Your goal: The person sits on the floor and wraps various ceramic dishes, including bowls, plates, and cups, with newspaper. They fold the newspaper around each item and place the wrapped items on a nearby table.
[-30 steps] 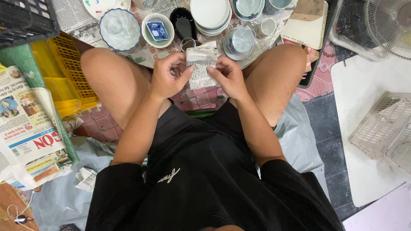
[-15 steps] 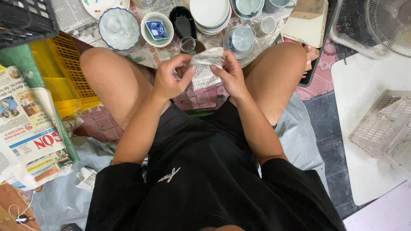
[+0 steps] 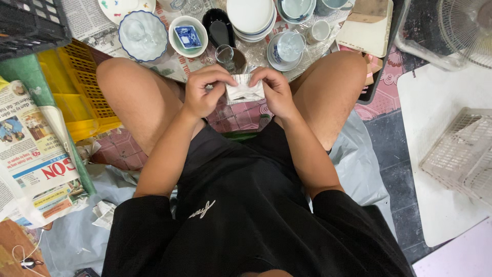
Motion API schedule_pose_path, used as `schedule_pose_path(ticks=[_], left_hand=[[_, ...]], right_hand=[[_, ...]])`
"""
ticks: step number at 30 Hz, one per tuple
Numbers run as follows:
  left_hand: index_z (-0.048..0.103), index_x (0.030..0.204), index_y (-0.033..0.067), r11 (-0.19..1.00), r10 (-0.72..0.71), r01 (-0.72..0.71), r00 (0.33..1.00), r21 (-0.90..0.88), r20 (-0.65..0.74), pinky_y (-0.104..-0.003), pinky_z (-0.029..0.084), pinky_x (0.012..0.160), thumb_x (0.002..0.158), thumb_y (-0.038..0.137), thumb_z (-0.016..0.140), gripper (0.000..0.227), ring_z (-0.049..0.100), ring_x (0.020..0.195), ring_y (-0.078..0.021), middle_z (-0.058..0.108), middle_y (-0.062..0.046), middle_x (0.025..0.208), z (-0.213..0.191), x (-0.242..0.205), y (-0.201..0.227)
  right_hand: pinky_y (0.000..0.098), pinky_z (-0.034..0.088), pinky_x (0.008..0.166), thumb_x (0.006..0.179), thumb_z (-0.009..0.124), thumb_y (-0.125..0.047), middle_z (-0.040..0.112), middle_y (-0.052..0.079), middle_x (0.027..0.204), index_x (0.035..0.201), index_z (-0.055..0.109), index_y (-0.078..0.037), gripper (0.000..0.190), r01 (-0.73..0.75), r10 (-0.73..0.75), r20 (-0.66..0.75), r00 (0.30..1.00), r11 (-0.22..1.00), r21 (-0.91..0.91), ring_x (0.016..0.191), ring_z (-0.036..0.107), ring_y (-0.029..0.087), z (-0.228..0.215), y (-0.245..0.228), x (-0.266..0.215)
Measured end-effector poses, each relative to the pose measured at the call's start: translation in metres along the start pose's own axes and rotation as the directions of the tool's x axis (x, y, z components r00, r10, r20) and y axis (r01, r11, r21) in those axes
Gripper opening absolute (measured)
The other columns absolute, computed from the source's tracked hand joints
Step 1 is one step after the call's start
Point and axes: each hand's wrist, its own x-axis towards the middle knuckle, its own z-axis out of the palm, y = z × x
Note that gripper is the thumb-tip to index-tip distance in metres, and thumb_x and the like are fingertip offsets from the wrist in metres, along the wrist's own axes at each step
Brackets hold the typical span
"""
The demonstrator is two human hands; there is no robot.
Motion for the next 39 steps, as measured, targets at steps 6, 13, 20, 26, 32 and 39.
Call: schedule_pose_path(ticks=[6, 13, 20, 26, 32, 39], left_hand=[[0.074, 0.093, -0.0011, 1.0, -0.004, 0.004, 1.0, -0.006, -0.002, -0.03, 0.052, 0.081, 0.082, -0.009, 0.057, 0.021, 0.068, 0.088, -0.0204, 0.072, -0.012, 0.095, -0.001, 0.0, 0.002], [0.075, 0.097, 0.001, 0.997, -0.054, 0.054, 0.999, 0.06, 0.006, -0.025, 0.048, 0.066, 0.088, 0.005, 0.076, 0.011, 0.064, 0.075, -0.0112, 0.072, -0.008, 0.093, -0.002, -0.002, 0.0], [0.065, 0.125, -0.0012, 0.991, -0.117, 0.109, 0.988, -0.076, -0.103, -0.021, 0.05, 0.069, 0.096, 0.001, 0.08, 0.033, 0.067, 0.084, -0.0079, 0.073, -0.007, 0.105, 0.009, -0.005, -0.006], [0.067, 0.121, -0.0029, 0.976, -0.2, 0.2, 0.98, -0.089, 0.008, -0.021, 0.054, 0.069, 0.094, 0.005, 0.08, 0.031, 0.069, 0.081, -0.0062, 0.074, -0.004, 0.096, 0.01, -0.004, -0.008], [0.072, 0.11, -0.002, 0.99, -0.116, 0.121, 0.991, 0.077, -0.068, -0.027, 0.051, 0.068, 0.093, 0.007, 0.079, 0.02, 0.065, 0.077, -0.0106, 0.072, -0.008, 0.09, 0.006, -0.007, -0.01], [0.073, 0.109, -0.0016, 0.989, -0.039, 0.02, 0.991, 0.148, 0.126, -0.029, 0.054, 0.071, 0.09, 0.007, 0.078, 0.021, 0.071, 0.08, -0.0166, 0.073, -0.013, 0.091, 0.006, -0.002, 0.002]], right_hand=[[0.0288, 0.047, 0.09, 0.087, 0.046, 0.017, 0.066, 0.009, 0.101, 0.092, 0.068, 0.001, 0.028, 0.013, -0.013, -0.003, 1.0, 0.992, -0.123, 0.098, 0.061, 0.019, 0.005, -0.017, 0.001], [0.0305, 0.049, 0.094, 0.086, 0.045, 0.012, 0.067, 0.012, 0.104, 0.094, 0.068, 0.002, 0.026, 0.088, -0.08, 0.043, 0.996, 0.959, -0.268, 0.101, 0.064, 0.021, 0.012, -0.041, 0.001], [0.0293, 0.057, 0.089, 0.098, 0.07, 0.008, 0.068, 0.012, 0.115, 0.128, 0.047, -0.004, 0.04, -0.069, 0.062, -0.068, 0.996, 0.993, -0.097, 0.107, 0.069, 0.016, 0.026, -0.033, 0.0], [0.0286, 0.059, 0.088, 0.098, 0.07, 0.006, 0.074, 0.012, 0.112, 0.145, 0.034, -0.006, 0.06, -0.107, 0.101, -0.122, 0.987, 0.993, -0.041, 0.105, 0.072, 0.017, 0.023, -0.034, 0.002], [0.0261, 0.055, 0.08, 0.096, 0.075, -0.001, 0.072, 0.006, 0.097, 0.11, 0.062, -0.001, 0.019, -0.137, 0.13, -0.046, 0.99, 0.952, -0.272, 0.09, 0.068, 0.01, 0.019, -0.03, -0.001], [0.0264, 0.051, 0.077, 0.096, 0.069, -0.006, 0.067, 0.004, 0.092, 0.105, 0.066, 0.002, 0.013, 0.116, -0.007, 0.21, 0.978, 0.853, -0.508, 0.085, 0.063, 0.009, 0.012, -0.04, -0.002]])
